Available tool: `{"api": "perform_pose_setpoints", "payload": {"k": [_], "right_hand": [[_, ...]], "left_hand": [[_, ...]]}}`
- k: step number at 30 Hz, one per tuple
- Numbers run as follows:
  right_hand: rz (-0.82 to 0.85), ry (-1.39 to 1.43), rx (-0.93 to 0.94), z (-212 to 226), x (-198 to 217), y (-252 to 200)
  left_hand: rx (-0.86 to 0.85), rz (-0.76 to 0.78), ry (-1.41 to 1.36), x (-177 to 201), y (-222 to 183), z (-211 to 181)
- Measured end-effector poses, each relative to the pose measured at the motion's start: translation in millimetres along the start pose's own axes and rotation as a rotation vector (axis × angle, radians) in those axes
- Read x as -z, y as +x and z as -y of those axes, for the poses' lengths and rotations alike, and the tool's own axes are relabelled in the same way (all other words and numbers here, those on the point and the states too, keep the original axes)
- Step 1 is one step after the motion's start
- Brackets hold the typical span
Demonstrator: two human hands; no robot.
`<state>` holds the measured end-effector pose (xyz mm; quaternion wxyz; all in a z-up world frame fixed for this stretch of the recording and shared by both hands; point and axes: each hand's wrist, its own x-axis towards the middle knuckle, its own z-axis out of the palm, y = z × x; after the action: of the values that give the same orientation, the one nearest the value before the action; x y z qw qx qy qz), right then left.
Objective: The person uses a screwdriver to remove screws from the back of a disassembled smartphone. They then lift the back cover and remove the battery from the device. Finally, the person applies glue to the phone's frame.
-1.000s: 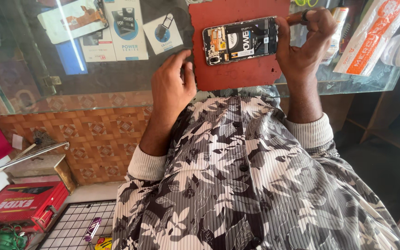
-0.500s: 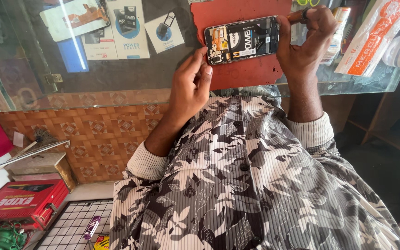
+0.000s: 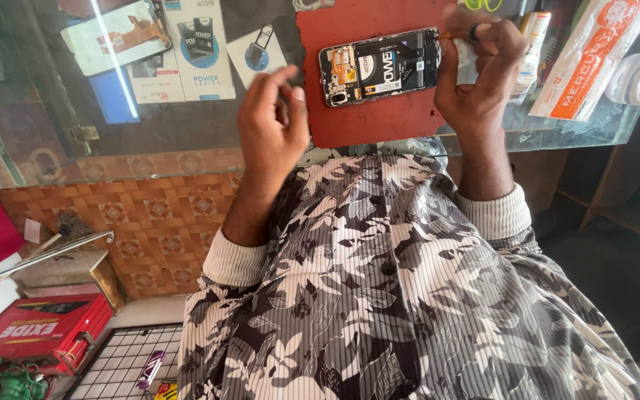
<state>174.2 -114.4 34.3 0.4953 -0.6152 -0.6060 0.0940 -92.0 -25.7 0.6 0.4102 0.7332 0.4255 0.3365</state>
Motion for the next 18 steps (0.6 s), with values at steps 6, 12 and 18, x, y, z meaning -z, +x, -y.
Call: {"api": "perform_pose_setpoints", "payload": {"k": [6, 12, 18], "right_hand": [[-0.114, -0.138, 0.011, -5.2, -5.4, 6.9], [-0.048, 0.000, 0.084, -2.4, -0.7, 10.6], [-0.097, 0.074, -0.100, -6.8, 5.3, -9.0]], "left_hand": [[-0.061, -0.011, 0.022, 7.5, 4.2, -14.7], [-0.086, -0.260, 0.155, 44.5, 12.5, 16.9], [0.141, -0.031, 0.028, 65.5, 1.7, 45.4]]}}
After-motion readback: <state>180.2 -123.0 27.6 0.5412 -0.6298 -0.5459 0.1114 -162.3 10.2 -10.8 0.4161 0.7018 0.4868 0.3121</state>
